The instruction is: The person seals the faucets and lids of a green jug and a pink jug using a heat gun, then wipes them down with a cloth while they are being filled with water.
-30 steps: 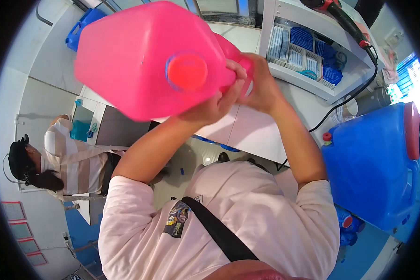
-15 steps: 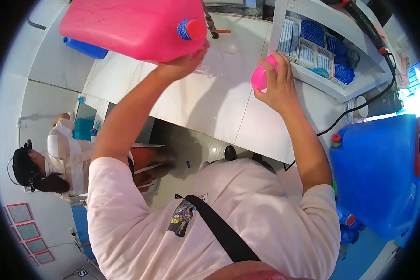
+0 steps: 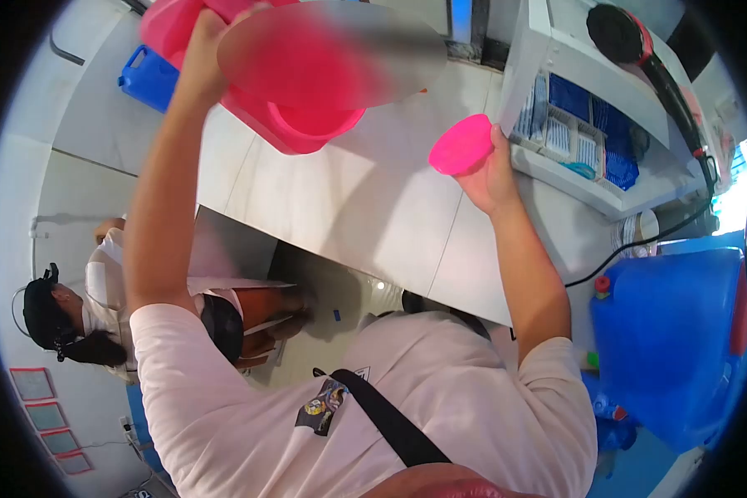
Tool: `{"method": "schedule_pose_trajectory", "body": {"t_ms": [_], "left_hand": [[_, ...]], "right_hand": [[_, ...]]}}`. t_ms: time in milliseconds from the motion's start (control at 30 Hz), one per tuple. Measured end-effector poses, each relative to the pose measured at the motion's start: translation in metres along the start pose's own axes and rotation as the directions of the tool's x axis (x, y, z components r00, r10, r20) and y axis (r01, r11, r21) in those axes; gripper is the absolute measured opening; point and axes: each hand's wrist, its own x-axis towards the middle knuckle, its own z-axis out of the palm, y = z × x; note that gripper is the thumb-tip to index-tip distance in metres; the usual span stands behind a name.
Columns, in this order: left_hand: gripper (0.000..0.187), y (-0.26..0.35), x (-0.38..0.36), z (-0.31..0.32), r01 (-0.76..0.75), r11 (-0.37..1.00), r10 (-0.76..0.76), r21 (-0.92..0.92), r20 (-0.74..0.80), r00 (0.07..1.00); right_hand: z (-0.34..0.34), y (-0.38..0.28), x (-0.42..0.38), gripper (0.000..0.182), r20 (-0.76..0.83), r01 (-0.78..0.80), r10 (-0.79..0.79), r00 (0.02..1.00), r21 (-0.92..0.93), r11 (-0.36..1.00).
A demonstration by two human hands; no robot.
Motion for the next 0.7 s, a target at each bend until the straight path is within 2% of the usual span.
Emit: {"method": "schedule_pose_trajectory", "body": {"t_ms": [33, 67, 100, 133, 167, 200, 233, 267, 300, 333, 367, 400, 433, 467, 500, 533, 600, 633, 667, 700], "left_hand": [[0.018, -0.003, 0.016, -0.014, 0.189, 0.967, -0.198, -0.170, -0.039, 0.979], [0.019, -0.009, 0.031, -0.028, 0.353, 0.871, -0.390, -0.342, -0.043, 0.920], [0.019, -0.025, 0.046, -0.039, 0.337, 0.878, -0.377, -0.339, -0.058, 0.925], [0.021, -0.053, 0.058, -0.046, 0.374, 0.833, -0.402, -0.407, 0.017, 0.915], [0.022, -0.079, 0.068, -0.051, 0.415, 0.780, -0.422, -0.469, 0.095, 0.901], [0.025, -0.091, 0.074, -0.056, 0.458, 0.719, -0.434, -0.523, 0.176, 0.884], [0.025, -0.079, 0.071, -0.047, 0.449, 0.724, -0.428, -0.523, 0.169, 0.888], [0.026, -0.069, 0.067, -0.030, 0.480, 0.684, -0.490, -0.550, 0.141, 0.860], [0.028, -0.061, 0.065, -0.020, 0.508, 0.639, -0.551, -0.577, 0.116, 0.826], [0.032, -0.066, 0.072, -0.019, 0.518, 0.620, -0.541, -0.589, 0.158, 0.826], [0.032, -0.072, 0.077, -0.021, 0.514, 0.623, -0.538, -0.589, 0.155, 0.829], [0.032, -0.071, 0.080, -0.019, 0.545, 0.607, -0.553, -0.579, 0.186, 0.813], [0.033, -0.071, 0.082, -0.021, 0.574, 0.590, -0.567, -0.567, 0.215, 0.795], [0.033, -0.074, 0.087, -0.024, 0.571, 0.592, -0.567, -0.570, 0.209, 0.797], [0.037, -0.081, 0.097, -0.028, 0.630, 0.542, -0.528, -0.556, 0.359, 0.770], [0.040, -0.090, 0.108, -0.031, 0.691, 0.494, -0.474, -0.528, 0.502, 0.723], [0.047, -0.135, 0.128, -0.039, 0.688, 0.501, -0.463, -0.526, 0.508, 0.726], [0.054, -0.159, 0.135, -0.044, 0.683, 0.510, -0.448, -0.522, 0.517, 0.729], [0.054, -0.162, 0.134, -0.042, 0.685, 0.515, -0.453, -0.516, 0.514, 0.728], [0.054, -0.156, 0.129, -0.042, 0.680, 0.516, -0.458, -0.522, 0.502, 0.733]], "right_hand": [[-0.005, 0.005, 0.016, 0.032, 0.016, 0.002, -0.002, 1.000, -0.005, 1.000], [-0.019, 0.016, 0.043, 0.033, -0.021, 0.051, -0.052, 0.998, -0.048, 0.998], [-0.025, 0.022, 0.066, 0.034, -0.055, 0.101, -0.106, 0.993, -0.092, 0.991], [-0.021, 0.026, 0.080, 0.034, -0.037, 0.105, -0.109, 0.993, -0.094, 0.990], [-0.014, 0.031, 0.092, 0.040, -0.153, 0.191, -0.259, 0.954, -0.359, 0.914], [-0.010, 0.035, 0.104, 0.047, -0.221, 0.222, -0.429, 0.876, -0.604, 0.765], [-0.017, 0.040, 0.123, 0.047, -0.211, 0.230, -0.432, 0.877, -0.604, 0.763], [-0.022, 0.045, 0.144, 0.049, -0.192, 0.172, -0.583, 0.790, -0.842, 0.511], [-0.026, 0.046, 0.157, 0.051, -0.117, 0.052, -0.711, 0.694, -0.976, 0.210], [-0.009, 0.042, 0.154, 0.051, -0.111, 0.057, -0.712, 0.693, -0.976, 0.208], [0.007, 0.036, 0.152, 0.058, -0.133, 0.134, -0.498, 0.857, -0.875, 0.465], [0.027, 0.029, 0.145, 0.064, -0.075, 0.128, -0.253, 0.964, -0.707, 0.695], [0.042, 0.024, 0.142, 0.064, -0.068, 0.131, -0.252, 0.965, -0.708, 0.694], [0.054, 0.019, 0.139, 0.064, 0.092, 0.264, -0.273, 0.957, -0.666, 0.698], [0.066, 0.014, 0.134, 0.065, 0.248, 0.386, -0.295, 0.923, -0.602, 0.699], [0.078, 0.008, 0.121, 0.065, 0.250, 0.384, -0.291, 0.923, -0.603, 0.700], [0.088, 0.004, 0.086, 0.066, 0.365, 0.448, -0.303, 0.881, -0.850, 0.278], [0.077, 0.007, 0.075, 0.066, 0.363, 0.443, -0.294, 0.884, -0.852, 0.279], [0.060, 0.008, 0.065, 0.066, 0.420, 0.429, -0.255, 0.871, -0.903, -0.020], [0.047, 0.009, 0.054, 0.066, 0.460, 0.387, -0.201, 0.865, -0.866, -0.317]]}}
